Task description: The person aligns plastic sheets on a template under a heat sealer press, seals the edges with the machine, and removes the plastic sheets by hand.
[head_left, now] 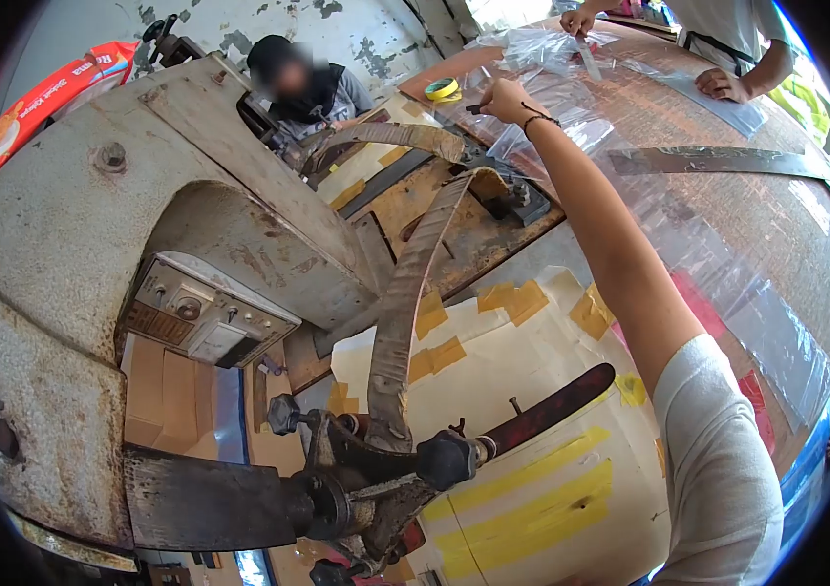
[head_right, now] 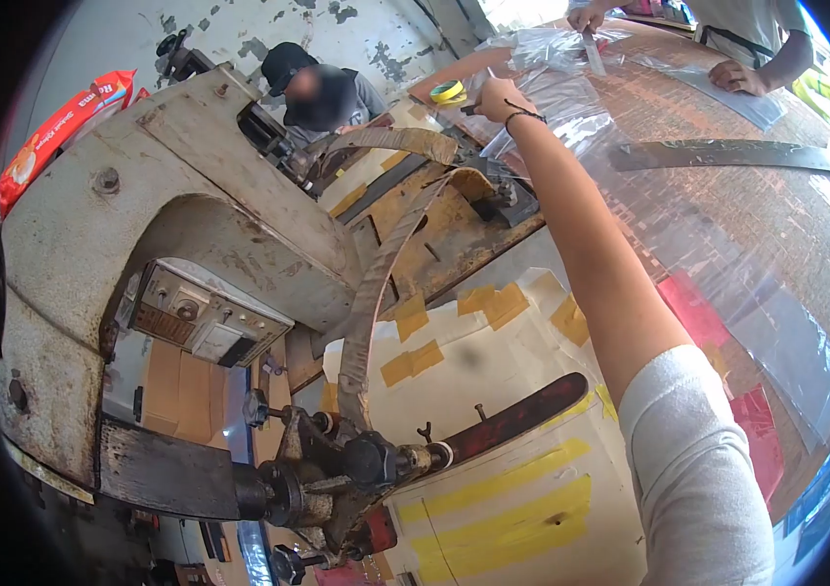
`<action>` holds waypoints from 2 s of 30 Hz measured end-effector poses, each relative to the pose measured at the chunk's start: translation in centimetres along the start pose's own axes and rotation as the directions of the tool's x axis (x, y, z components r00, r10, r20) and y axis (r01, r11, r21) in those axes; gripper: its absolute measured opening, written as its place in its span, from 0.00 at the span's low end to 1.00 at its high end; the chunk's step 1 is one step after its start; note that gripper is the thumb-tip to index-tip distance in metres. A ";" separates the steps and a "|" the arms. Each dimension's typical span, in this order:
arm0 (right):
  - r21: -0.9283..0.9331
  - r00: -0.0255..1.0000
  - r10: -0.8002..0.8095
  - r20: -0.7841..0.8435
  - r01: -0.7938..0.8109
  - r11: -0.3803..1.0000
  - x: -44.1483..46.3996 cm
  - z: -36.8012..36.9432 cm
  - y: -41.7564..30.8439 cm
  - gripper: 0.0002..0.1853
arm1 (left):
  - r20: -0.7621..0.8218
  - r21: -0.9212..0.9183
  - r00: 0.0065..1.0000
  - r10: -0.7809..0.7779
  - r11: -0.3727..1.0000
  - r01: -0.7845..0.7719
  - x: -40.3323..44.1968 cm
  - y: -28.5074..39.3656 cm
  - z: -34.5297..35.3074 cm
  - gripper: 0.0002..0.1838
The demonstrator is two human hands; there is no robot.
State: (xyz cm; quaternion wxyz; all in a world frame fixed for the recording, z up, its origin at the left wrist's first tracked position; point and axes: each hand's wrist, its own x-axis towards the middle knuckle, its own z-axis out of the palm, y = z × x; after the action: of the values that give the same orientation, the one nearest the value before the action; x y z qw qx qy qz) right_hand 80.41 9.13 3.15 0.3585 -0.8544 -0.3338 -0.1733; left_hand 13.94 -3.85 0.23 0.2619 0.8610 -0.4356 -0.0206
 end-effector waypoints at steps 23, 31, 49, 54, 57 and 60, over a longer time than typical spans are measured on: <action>-0.144 0.945 -0.310 0.103 0.323 0.935 -2.6 -16.1 -9.4 0.21 | -0.031 -0.028 0.998 0.050 0.998 -0.051 -0.2 0.9 0.1 0.09; -0.157 0.689 -0.328 0.647 0.541 0.826 -24.5 -36.8 -23.8 0.19 | 0.026 0.021 0.998 0.053 0.998 -0.054 -0.2 2.0 0.7 0.10; 0.373 0.940 -0.006 0.342 -0.131 0.918 -59.0 -30.9 -25.7 0.07 | -0.446 0.076 0.861 -0.245 0.948 0.309 -4.1 9.2 2.3 0.08; 0.341 0.952 -0.035 0.304 -0.074 0.937 -60.6 -28.7 -26.4 0.06 | -0.840 -0.075 0.350 -0.414 0.728 0.682 -14.4 13.7 1.2 0.08; 0.322 0.949 0.014 0.316 -0.121 0.939 -59.7 -28.2 -27.1 0.07 | -0.892 -0.264 -0.080 -0.444 0.370 0.891 -23.1 15.1 0.8 0.09; 0.261 0.948 0.037 0.318 -0.125 0.957 -59.6 -27.1 -26.8 0.06 | -0.892 -0.274 -0.263 -0.369 -0.023 0.961 -30.1 15.5 -0.3 0.21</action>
State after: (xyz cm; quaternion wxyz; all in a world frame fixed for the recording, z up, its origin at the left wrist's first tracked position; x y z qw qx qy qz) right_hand 17.46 -23.28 3.10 0.4251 -0.8252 -0.3710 0.0263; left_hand -16.11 11.67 1.95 0.0548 0.8181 0.4429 0.3627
